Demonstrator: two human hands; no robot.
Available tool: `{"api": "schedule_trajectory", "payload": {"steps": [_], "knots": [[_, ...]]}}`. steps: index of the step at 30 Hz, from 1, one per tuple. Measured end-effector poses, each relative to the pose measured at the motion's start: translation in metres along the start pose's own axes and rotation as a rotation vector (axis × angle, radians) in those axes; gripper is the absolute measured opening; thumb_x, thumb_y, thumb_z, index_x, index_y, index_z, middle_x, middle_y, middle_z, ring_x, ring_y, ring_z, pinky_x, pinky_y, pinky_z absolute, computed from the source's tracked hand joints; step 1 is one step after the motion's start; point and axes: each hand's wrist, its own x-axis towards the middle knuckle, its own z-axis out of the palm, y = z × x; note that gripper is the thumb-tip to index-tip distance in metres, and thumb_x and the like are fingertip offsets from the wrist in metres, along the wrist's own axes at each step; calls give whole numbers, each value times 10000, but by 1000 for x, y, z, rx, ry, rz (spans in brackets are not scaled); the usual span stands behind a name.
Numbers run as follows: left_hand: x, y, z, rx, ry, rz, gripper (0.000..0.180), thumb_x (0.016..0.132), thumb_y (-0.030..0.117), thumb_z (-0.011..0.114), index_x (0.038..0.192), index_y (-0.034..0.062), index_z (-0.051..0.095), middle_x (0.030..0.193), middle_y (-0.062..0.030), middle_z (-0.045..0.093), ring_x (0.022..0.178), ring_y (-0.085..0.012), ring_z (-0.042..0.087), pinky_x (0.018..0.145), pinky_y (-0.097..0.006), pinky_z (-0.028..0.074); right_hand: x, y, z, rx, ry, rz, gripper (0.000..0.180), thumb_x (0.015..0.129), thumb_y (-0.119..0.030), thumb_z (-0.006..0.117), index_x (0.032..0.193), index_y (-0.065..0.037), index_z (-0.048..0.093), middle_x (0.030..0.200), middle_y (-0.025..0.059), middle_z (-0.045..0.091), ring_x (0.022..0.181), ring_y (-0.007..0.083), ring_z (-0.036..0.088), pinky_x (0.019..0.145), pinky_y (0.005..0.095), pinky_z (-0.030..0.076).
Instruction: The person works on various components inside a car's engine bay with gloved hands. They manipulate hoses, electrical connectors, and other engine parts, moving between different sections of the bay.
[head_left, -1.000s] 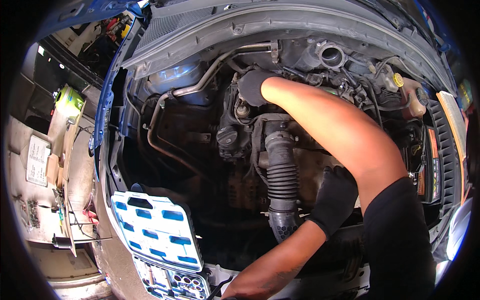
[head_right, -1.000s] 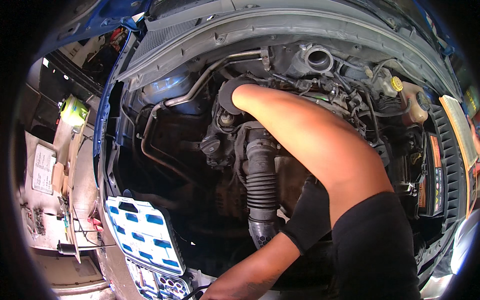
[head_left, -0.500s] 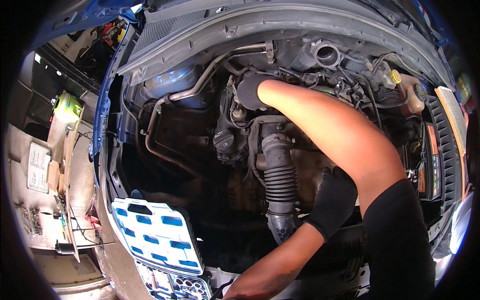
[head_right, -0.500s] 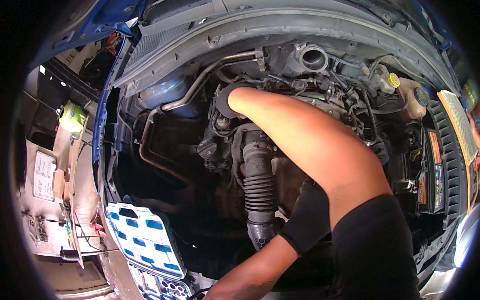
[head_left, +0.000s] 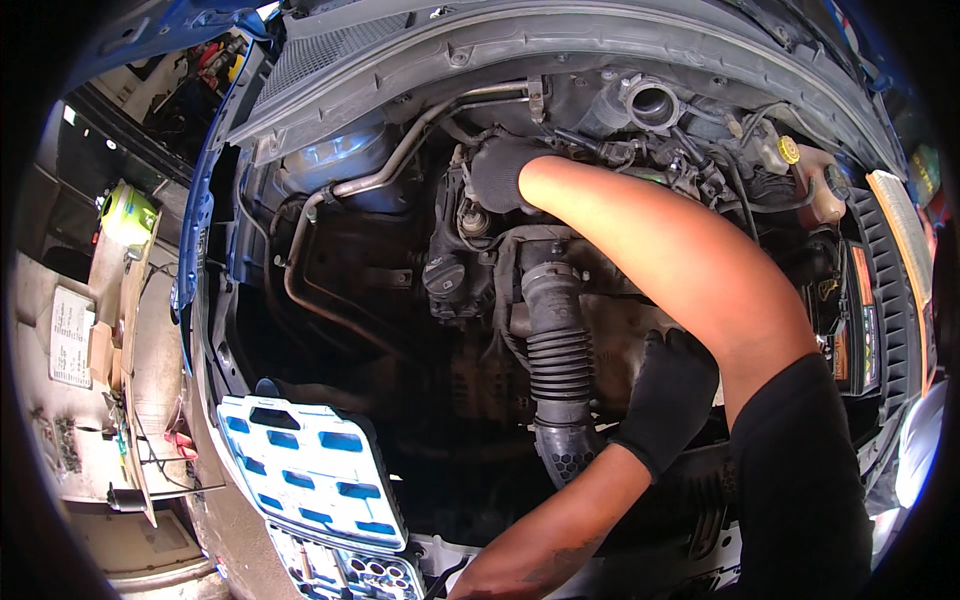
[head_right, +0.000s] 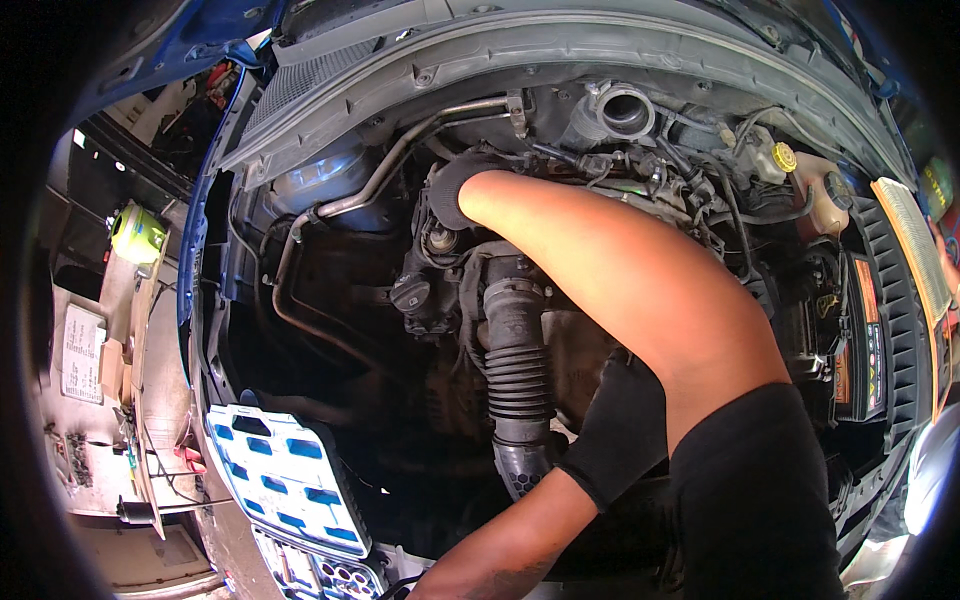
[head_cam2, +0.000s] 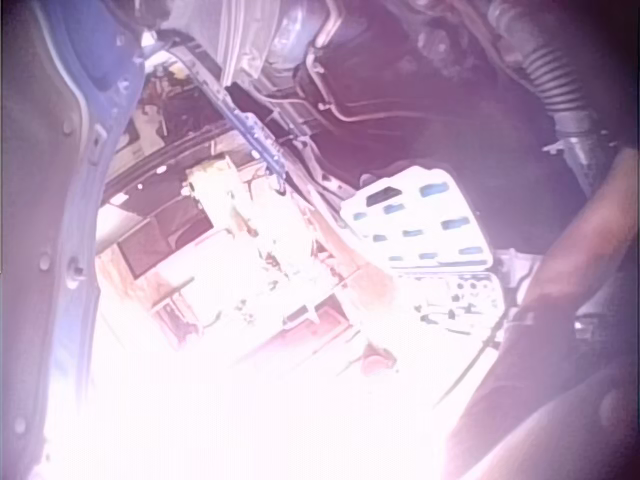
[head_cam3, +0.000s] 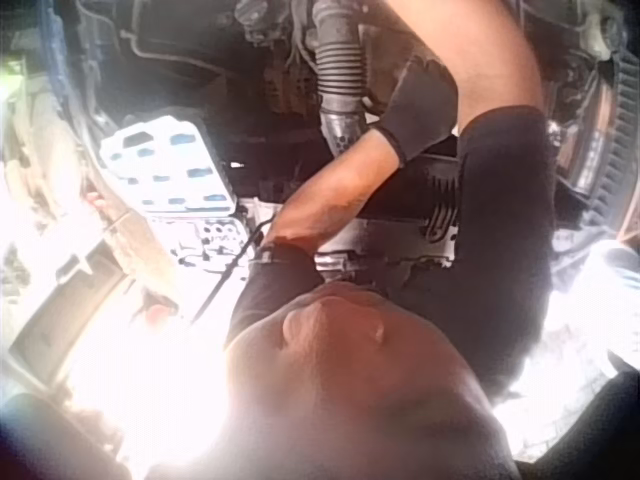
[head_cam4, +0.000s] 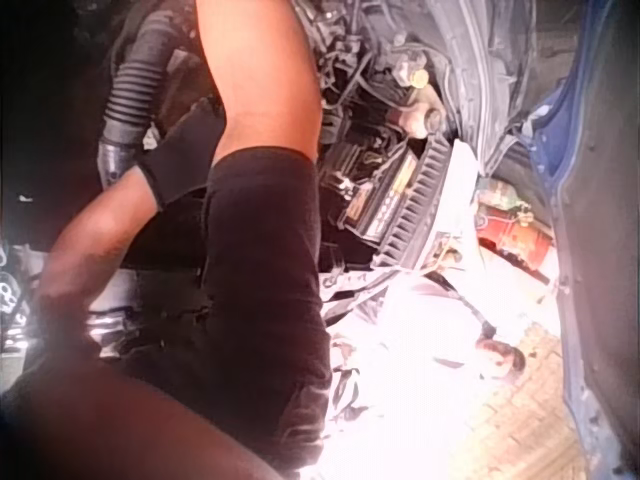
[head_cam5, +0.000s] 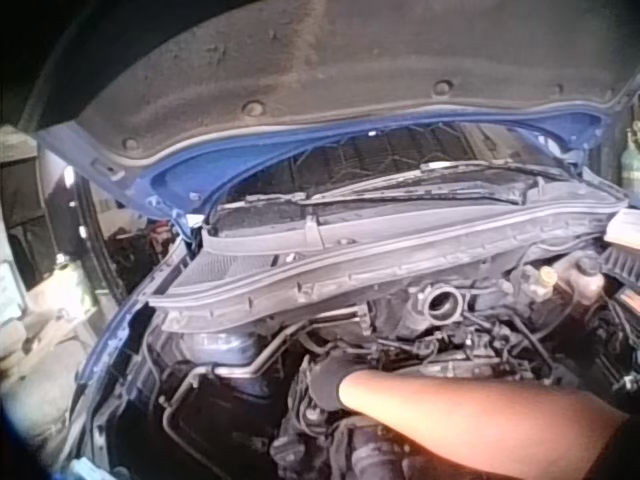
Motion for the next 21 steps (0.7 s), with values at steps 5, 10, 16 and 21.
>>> {"api": "schedule_trajectory", "payload": {"steps": [5,10,16,21], "knots": [[0,0,-1,-33,-53,-13,202,767,150,635,950,70,664,893,-99,619,887,-254,587,837,-424,436,7,8,1,42,-210,-6,252,753,-113,606,923,-12,762,951,190,737,881,337,720,789,427,568],[2,-2,-2,-95,-63,-9,273,798,207,598,960,3,678,932,-154,636,963,-303,580,834,-456,450,8,16,-6,-136,-11,-229,274,792,-238,683,936,-19,764,951,190,734,915,339,715,802,432,563],[2,0,-4,-96,-89,-27,242,796,180,597,939,4,680,914,-137,630,973,-292,578,829,-452,449,-10,7,-22,42,-161,9,250,856,-187,607,913,7,753,991,210,729,889,331,718,792,429,566],[2,0,-2,-82,-126,-26,230,800,179,595,924,6,682,901,-131,634,977,-292,584,815,-450,446,-9,3,-15,-230,-122,-192,201,793,-111,601,846,9,753,923,227,726,884,338,716,804,432,561]]}}
